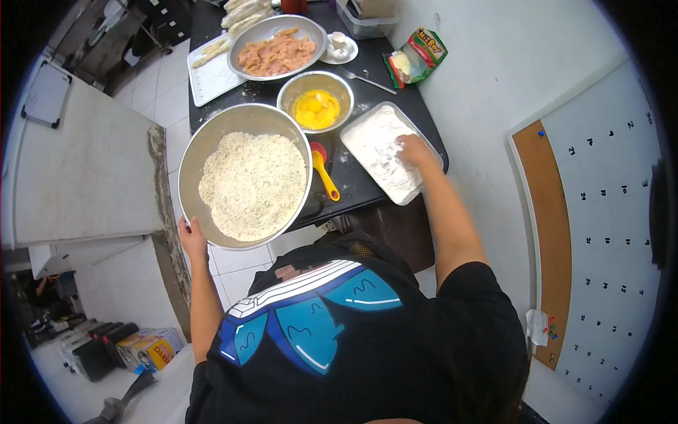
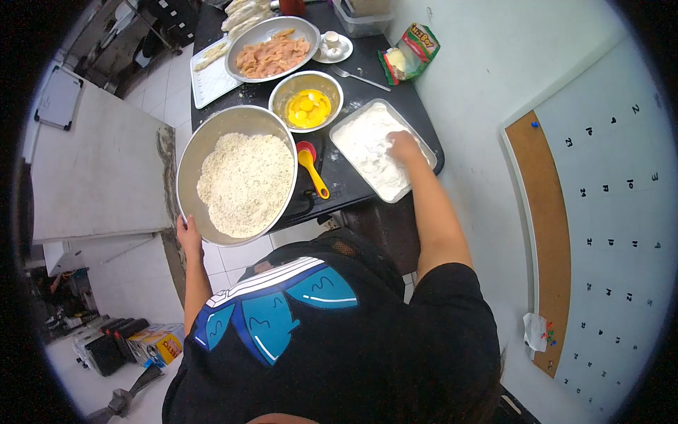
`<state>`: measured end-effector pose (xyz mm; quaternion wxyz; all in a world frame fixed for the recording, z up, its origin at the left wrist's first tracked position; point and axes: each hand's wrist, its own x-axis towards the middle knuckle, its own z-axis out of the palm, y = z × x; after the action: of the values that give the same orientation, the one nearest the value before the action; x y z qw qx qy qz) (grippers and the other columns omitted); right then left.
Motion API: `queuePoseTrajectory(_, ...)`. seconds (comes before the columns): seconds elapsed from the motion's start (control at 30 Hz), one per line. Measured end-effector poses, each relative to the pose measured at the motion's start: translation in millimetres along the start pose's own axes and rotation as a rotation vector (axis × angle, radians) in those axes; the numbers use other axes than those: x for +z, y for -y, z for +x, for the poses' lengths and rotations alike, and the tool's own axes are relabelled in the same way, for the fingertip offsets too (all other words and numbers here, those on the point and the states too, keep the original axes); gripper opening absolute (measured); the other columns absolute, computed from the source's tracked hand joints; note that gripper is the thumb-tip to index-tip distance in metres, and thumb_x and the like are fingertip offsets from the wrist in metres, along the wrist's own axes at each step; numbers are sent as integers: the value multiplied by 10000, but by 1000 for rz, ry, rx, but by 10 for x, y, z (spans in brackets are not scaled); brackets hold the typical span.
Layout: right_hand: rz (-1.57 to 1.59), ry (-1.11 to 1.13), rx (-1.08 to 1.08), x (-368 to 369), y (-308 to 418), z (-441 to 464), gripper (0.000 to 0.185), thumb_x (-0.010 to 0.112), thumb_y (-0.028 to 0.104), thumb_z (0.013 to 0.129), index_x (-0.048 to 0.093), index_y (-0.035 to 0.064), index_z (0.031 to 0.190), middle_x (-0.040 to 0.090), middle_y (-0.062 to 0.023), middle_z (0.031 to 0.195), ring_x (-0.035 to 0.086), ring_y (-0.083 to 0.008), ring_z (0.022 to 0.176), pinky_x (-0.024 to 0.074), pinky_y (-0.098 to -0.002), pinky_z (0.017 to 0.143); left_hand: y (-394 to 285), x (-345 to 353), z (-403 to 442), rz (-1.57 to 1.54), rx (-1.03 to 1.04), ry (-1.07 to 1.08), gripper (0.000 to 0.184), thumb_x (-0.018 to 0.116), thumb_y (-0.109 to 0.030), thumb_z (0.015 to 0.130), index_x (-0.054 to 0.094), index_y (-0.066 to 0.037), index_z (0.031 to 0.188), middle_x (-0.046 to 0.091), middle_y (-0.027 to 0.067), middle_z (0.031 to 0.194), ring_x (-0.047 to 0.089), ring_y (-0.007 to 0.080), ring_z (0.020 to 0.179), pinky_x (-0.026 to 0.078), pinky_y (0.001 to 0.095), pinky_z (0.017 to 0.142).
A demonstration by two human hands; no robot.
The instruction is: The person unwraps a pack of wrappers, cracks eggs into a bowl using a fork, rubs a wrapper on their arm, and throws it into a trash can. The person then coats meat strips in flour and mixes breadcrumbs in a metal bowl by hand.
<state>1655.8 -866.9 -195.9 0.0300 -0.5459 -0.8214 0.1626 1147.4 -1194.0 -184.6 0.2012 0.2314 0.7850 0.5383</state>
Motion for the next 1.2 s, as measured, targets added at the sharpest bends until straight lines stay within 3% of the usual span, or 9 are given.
queuePoseTrajectory(0.1, -52, 109, 10, 16, 118, 30, 417, 714, 148, 655, 619, 59, 1051, 631, -178, 995, 608, -308, 912, 470, -359, 813, 7, 4, 2, 35, -5, -16, 388, 535, -139, 890, 438, 57, 1210, 609, 96, 900, 567, 122, 773, 453, 246, 669)
queuePoseTrajectory(0.23, 286, 41, 134, -229, 11, 55, 344, 690, 81, 677, 632, 17, 1010, 654, -151, 893, 627, -229, 802, 482, -321, 730, 40, -2, 15, -32, -23, -19, 387, 535, -141, 889, 440, 57, 1208, 609, 94, 889, 566, 120, 763, 452, 250, 662)
queuePoseTrajectory(0.33, 519, 178, 311, -408, -140, 149, 364, 686, 103, 654, 643, 44, 1011, 657, -155, 896, 634, -249, 800, 489, -329, 719, -7, -1, -7, 31, -9, -21, 391, 535, -138, 888, 436, 60, 1210, 609, 99, 898, 567, 124, 770, 452, 251, 665)
queuePoseTrajectory(0.57, 629, -50, 107, -716, -1, 125, 342, 636, -1, 648, 631, -1, 991, 656, -107, 854, 610, -181, 779, 474, -295, 711, 48, -1, 20, -25, -24, -13, 432, 536, -138, 888, 404, 70, 1243, 608, 115, 952, 572, 135, 813, 459, 256, 689)
queuePoseTrajectory(0.67, 788, -68, 163, -890, 203, 7, 332, 630, -14, 653, 630, -2, 985, 655, -103, 856, 606, -179, 796, 469, -292, 727, 67, -16, 33, -29, -23, -1, 444, 538, -140, 889, 394, 73, 1251, 608, 122, 967, 574, 139, 824, 462, 260, 696)
queuePoseTrajectory(0.87, 216, 66, 274, -503, -136, -125, 347, 586, -37, 672, 646, 59, 1001, 649, -168, 944, 624, -287, 891, 477, -342, 812, 72, -24, 29, 6, -14, 4, 440, 538, -143, 890, 398, 68, 1249, 612, 120, 958, 575, 136, 812, 461, 260, 695)
queuePoseTrajectory(0.97, -33, 53, 174, -399, -118, -197, 352, 607, 2, 656, 655, 99, 992, 632, -195, 916, 619, -318, 883, 486, -368, 785, 52, -20, 26, 2, -7, 2, 429, 537, -141, 890, 405, 67, 1241, 614, 113, 936, 573, 132, 791, 459, 256, 685)
queuePoseTrajectory(1.07, -60, -44, 26, -135, -66, -63, 339, 604, 25, 668, 648, 96, 996, 632, -195, 902, 610, -334, 891, 484, -383, 803, 71, -17, 37, 1, 18, -3, 403, 534, -137, 891, 425, 63, 1223, 614, 103, 915, 569, 124, 774, 456, 250, 669)
queuePoseTrajectory(1.2, -63, -148, 92, 33, 333, -152, 333, 650, 71, 693, 633, 114, 1022, 618, -167, 1018, 563, -301, 1016, 426, -368, 903, 0, 8, -5, 11, 10, -13, 320, 520, -140, 898, 485, 32, 1166, 607, 84, 951, 560, 126, 810, 448, 256, 702)
